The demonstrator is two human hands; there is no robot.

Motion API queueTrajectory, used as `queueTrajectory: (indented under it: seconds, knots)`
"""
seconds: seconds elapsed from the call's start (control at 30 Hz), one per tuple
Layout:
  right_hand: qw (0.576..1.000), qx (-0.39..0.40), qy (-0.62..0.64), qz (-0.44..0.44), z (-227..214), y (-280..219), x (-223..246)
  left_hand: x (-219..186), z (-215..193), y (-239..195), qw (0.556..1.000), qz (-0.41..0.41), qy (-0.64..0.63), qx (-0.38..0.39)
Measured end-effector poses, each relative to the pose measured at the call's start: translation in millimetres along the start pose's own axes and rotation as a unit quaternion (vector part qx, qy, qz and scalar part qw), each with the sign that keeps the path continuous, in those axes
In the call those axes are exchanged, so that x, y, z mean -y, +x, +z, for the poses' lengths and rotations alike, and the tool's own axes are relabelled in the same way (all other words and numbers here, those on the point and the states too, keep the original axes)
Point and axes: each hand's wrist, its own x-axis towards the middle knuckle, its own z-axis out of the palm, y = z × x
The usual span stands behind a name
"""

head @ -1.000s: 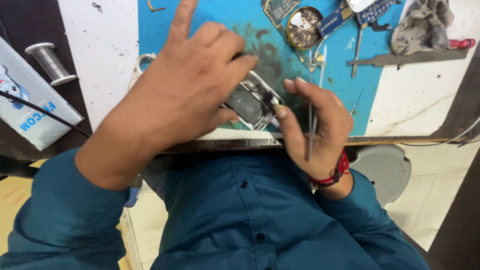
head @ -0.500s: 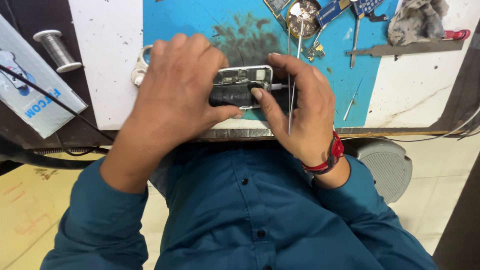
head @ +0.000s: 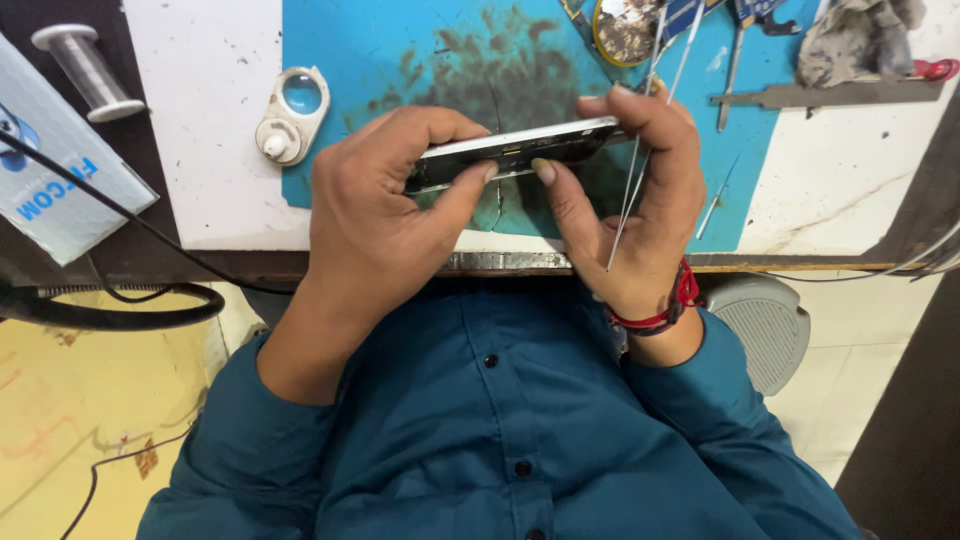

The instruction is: The person uses tweezers and a green-handled tool to manipulate internal components of a disassembled smartphone, including the battery and logic board. They repeatedly adjust connectors and lift parts while the phone remains open on a workbench.

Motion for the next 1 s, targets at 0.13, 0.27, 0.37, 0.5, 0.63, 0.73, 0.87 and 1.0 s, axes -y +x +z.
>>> queueTrajectory:
  seconds: [0.13,0.27,0.37,0.5,0.63,0.73,0.87,1.0]
  knots:
    - [0.997,-0.01,0.07,0.043,9,-7,-2,2,3,-3,1.0,-0.013,-0.003,-0.014]
    - [0.995,-0.025,0.089,0.039,15,-13,-10,3,6,-4,1.0,-0.014,-0.008,-0.019]
    - [0.995,-0.03,0.09,0.034,16,-15,-13,4,8,-5,1.0,-0.01,-0.013,-0.02]
    - [0.994,-0.029,0.097,0.041,18,-16,-14,5,9,-7,0.999,-0.004,-0.022,-0.025]
    - [0.994,-0.029,0.1,0.045,18,-17,-14,7,11,-8,0.999,0.0,-0.022,-0.03]
    - [0.994,-0.03,0.093,0.046,18,-17,-13,7,12,-8,0.999,0.0,-0.018,-0.033]
    - [0.994,-0.032,0.092,0.046,19,-17,-13,5,13,-8,0.999,-0.002,-0.013,-0.038]
    - [0.994,-0.033,0.092,0.047,19,-18,-13,3,12,-8,0.999,0.002,-0.01,-0.039]
